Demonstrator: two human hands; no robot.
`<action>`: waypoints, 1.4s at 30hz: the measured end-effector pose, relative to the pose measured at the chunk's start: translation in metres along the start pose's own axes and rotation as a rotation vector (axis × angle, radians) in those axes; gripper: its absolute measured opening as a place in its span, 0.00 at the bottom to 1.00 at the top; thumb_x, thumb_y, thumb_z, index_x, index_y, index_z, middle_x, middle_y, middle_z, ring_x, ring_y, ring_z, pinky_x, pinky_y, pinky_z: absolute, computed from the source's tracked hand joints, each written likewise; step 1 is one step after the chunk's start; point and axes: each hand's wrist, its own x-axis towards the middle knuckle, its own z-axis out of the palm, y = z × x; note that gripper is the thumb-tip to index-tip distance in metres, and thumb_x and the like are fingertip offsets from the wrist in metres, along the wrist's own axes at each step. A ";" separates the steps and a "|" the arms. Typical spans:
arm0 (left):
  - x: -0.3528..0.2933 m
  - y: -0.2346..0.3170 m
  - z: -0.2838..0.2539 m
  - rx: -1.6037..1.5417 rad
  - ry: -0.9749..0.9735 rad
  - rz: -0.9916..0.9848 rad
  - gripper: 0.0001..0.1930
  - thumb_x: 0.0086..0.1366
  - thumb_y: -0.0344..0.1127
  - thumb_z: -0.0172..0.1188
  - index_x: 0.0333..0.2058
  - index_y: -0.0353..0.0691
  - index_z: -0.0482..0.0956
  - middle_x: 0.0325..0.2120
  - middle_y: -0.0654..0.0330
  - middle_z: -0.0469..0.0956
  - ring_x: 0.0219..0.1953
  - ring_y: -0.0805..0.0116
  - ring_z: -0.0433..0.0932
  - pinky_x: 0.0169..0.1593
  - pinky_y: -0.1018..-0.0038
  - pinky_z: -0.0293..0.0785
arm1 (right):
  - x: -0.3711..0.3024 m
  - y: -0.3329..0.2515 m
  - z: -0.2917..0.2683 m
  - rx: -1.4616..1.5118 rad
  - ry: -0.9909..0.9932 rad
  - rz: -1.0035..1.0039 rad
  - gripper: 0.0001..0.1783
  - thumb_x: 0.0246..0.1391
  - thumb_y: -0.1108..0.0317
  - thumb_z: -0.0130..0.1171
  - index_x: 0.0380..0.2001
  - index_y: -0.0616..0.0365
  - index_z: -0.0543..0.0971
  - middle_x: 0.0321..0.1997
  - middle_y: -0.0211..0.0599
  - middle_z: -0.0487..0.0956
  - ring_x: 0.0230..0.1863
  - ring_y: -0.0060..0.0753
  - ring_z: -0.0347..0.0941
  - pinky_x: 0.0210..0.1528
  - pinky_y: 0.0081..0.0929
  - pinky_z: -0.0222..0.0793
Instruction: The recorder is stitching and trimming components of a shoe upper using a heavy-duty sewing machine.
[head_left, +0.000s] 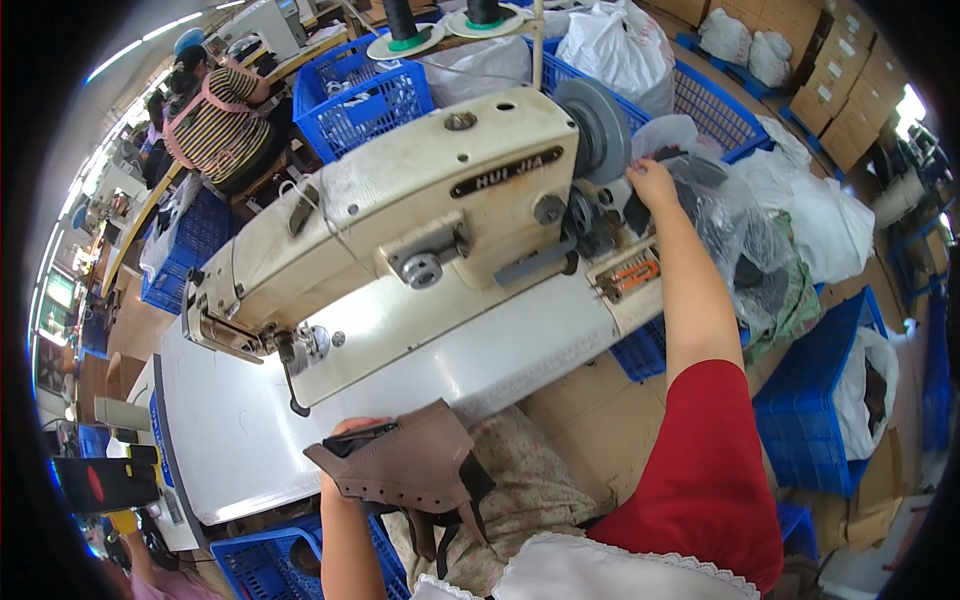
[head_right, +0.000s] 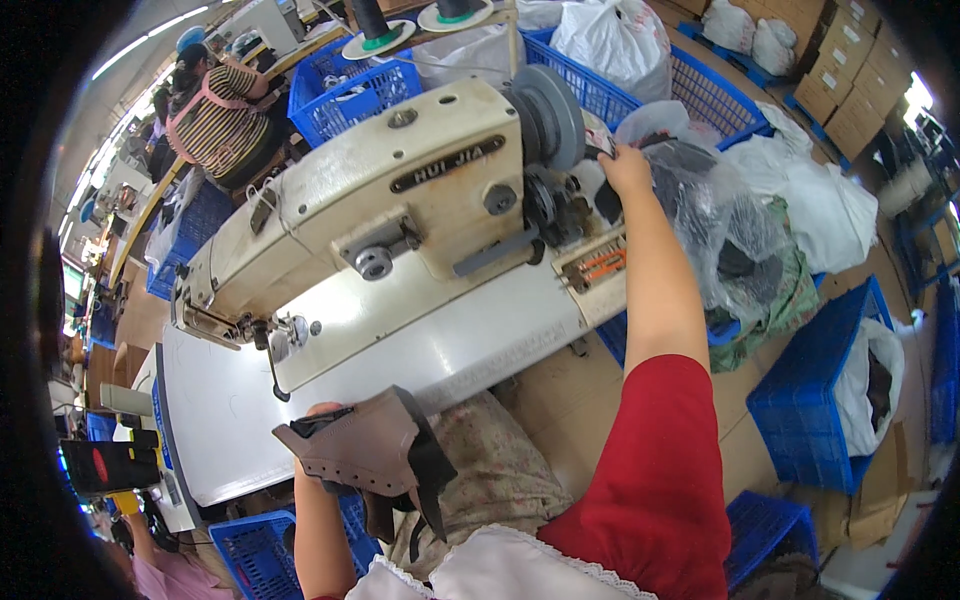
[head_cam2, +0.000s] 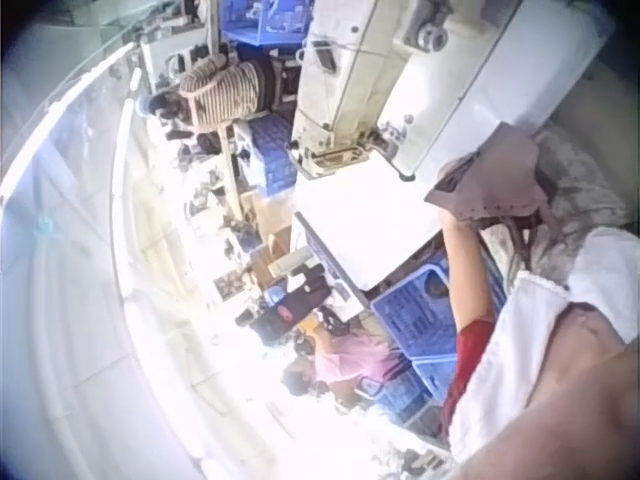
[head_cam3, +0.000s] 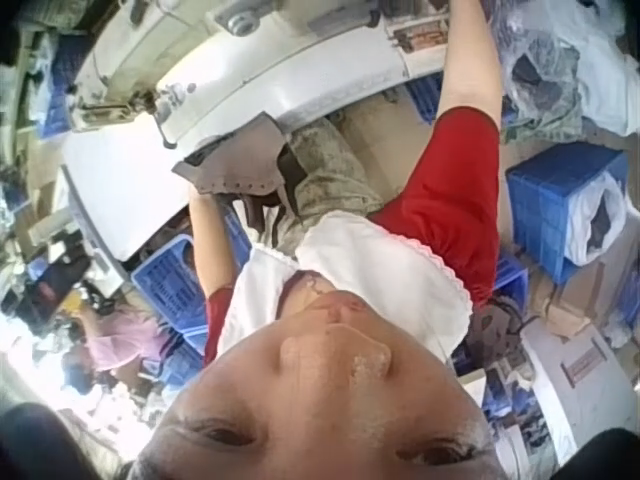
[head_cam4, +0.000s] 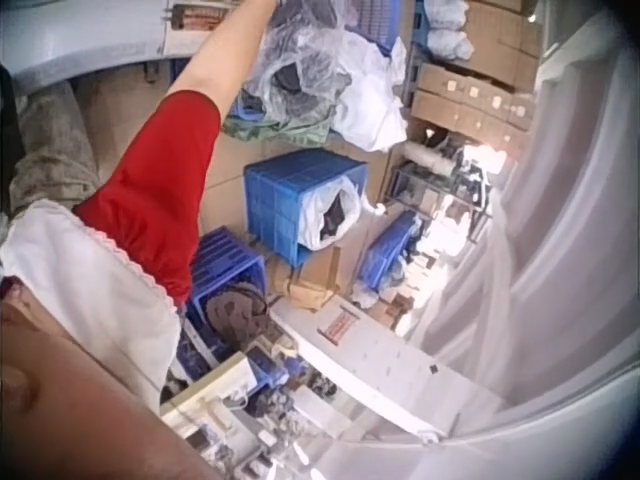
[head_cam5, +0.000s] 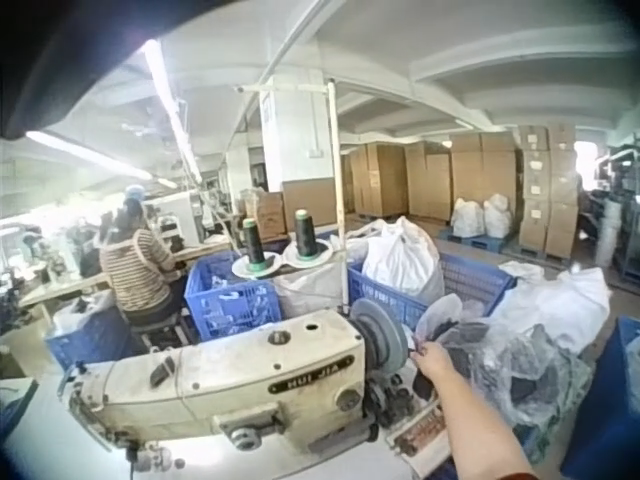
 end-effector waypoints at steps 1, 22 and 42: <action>0.000 0.000 -0.001 0.061 -0.012 0.012 0.12 0.65 0.31 0.54 0.44 0.29 0.74 0.48 0.38 0.78 0.47 0.48 0.81 0.50 0.57 0.82 | 0.009 0.000 0.002 0.008 0.003 -0.012 0.23 0.46 0.54 0.66 0.42 0.59 0.83 0.41 0.51 0.83 0.47 0.55 0.78 0.51 0.44 0.72; 0.005 0.003 -0.004 0.141 -0.047 0.010 0.14 0.66 0.32 0.55 0.46 0.29 0.73 0.48 0.39 0.78 0.47 0.50 0.81 0.50 0.59 0.82 | 0.000 0.009 -0.019 0.547 0.081 0.253 0.25 0.39 0.59 0.73 0.39 0.64 0.83 0.38 0.45 0.84 0.36 0.36 0.82 0.44 0.30 0.74; -0.036 0.034 0.047 -0.211 0.303 0.066 0.21 0.66 0.21 0.46 0.58 0.28 0.68 0.52 0.45 0.75 0.51 0.54 0.79 0.55 0.61 0.78 | -0.358 -0.137 -0.122 1.683 -0.495 0.332 0.19 0.62 0.65 0.50 0.51 0.67 0.71 0.28 0.35 0.74 0.32 0.31 0.73 0.31 0.26 0.66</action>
